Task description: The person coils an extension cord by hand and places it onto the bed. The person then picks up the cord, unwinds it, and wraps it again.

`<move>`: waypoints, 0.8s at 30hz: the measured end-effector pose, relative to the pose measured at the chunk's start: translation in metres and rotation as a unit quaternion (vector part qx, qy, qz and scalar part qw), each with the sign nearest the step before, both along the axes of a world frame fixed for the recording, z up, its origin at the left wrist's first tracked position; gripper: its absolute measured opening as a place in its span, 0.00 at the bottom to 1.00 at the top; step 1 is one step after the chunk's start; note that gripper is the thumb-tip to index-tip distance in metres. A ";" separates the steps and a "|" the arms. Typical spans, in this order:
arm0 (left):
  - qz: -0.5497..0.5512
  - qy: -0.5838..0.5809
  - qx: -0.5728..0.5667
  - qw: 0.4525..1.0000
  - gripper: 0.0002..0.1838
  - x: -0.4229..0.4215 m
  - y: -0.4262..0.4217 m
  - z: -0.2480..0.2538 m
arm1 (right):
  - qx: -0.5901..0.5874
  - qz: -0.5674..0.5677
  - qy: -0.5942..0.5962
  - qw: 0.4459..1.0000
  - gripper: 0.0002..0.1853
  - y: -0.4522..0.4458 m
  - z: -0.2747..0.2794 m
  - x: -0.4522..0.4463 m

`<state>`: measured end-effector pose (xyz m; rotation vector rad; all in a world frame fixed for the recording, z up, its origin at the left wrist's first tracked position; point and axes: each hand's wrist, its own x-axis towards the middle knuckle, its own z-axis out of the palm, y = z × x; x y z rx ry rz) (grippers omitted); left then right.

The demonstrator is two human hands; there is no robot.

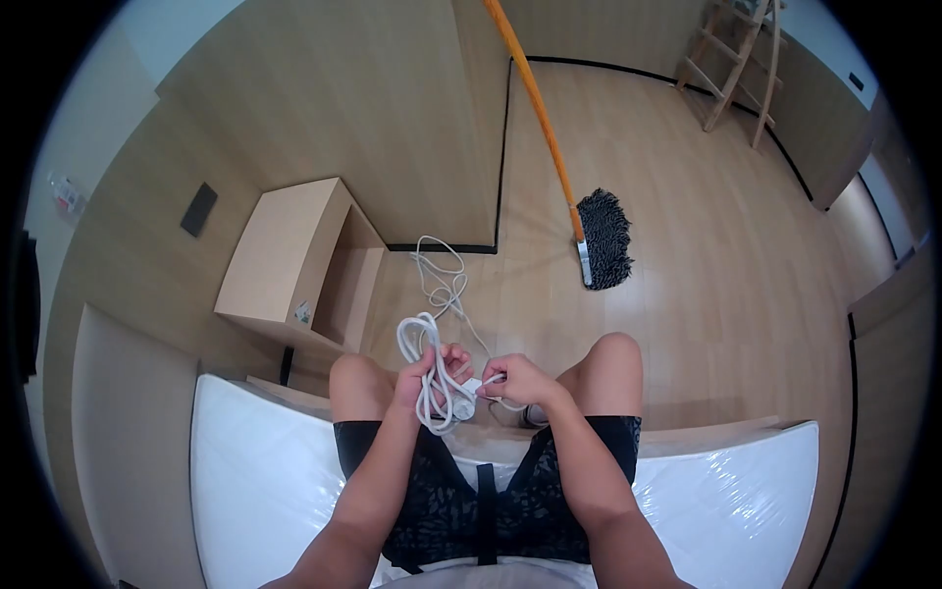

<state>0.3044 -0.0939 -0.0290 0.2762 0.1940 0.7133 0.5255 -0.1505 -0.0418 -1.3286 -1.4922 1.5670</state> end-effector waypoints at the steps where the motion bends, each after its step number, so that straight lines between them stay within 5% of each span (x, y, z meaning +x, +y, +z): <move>1: -0.005 0.041 0.001 0.999 0.13 -0.002 0.000 -0.002 | -0.003 -0.017 0.002 1.000 0.06 0.000 -0.002 -0.002; 10: -0.087 0.183 -0.047 0.978 0.13 0.002 0.002 0.001 | -0.006 0.027 0.103 0.994 0.03 -0.004 0.014 0.011; 14: -0.242 0.143 -0.069 0.957 0.13 -0.006 0.011 -0.030 | 0.057 0.015 -0.020 0.998 0.08 -0.007 0.007 0.003; 16: -0.246 0.249 -0.060 0.935 0.12 0.002 0.002 -0.027 | 0.136 0.044 -0.160 0.977 0.12 -0.008 0.044 -0.008; 24: -0.196 0.243 0.026 0.950 0.23 -0.004 0.005 0.005 | 0.198 -0.180 -0.051 0.962 0.17 0.000 0.014 -0.022</move>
